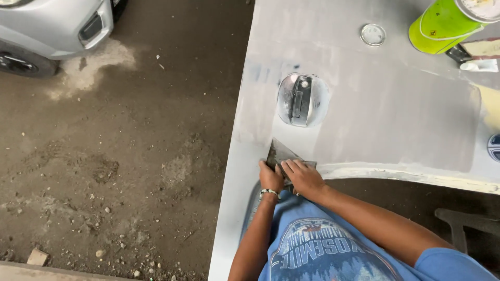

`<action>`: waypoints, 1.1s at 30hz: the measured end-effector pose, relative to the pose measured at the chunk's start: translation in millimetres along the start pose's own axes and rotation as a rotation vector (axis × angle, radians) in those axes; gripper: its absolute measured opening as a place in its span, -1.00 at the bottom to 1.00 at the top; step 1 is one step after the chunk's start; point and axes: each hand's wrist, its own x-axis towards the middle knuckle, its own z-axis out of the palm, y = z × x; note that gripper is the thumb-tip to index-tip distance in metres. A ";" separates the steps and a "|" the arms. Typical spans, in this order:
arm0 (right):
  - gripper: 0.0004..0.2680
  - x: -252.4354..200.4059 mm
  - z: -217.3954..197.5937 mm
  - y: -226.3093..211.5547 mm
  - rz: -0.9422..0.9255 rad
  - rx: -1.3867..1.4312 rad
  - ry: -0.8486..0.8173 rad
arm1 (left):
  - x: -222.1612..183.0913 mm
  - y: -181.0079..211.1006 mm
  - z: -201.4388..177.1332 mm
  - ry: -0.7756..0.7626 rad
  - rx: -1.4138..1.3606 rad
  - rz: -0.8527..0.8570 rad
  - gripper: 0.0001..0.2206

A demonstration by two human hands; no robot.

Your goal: The person uses two metal spreaders to apply and smooth a gray filler compound around a recessed area on a white car part. They repeatedly scoop the filler from a can and spread it evenly across the surface.

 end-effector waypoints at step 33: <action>-0.62 5.4 21.1 14.9 0.053 -0.040 0.076 | 10.5 40.8 -61.8 -0.101 0.714 0.417 -0.03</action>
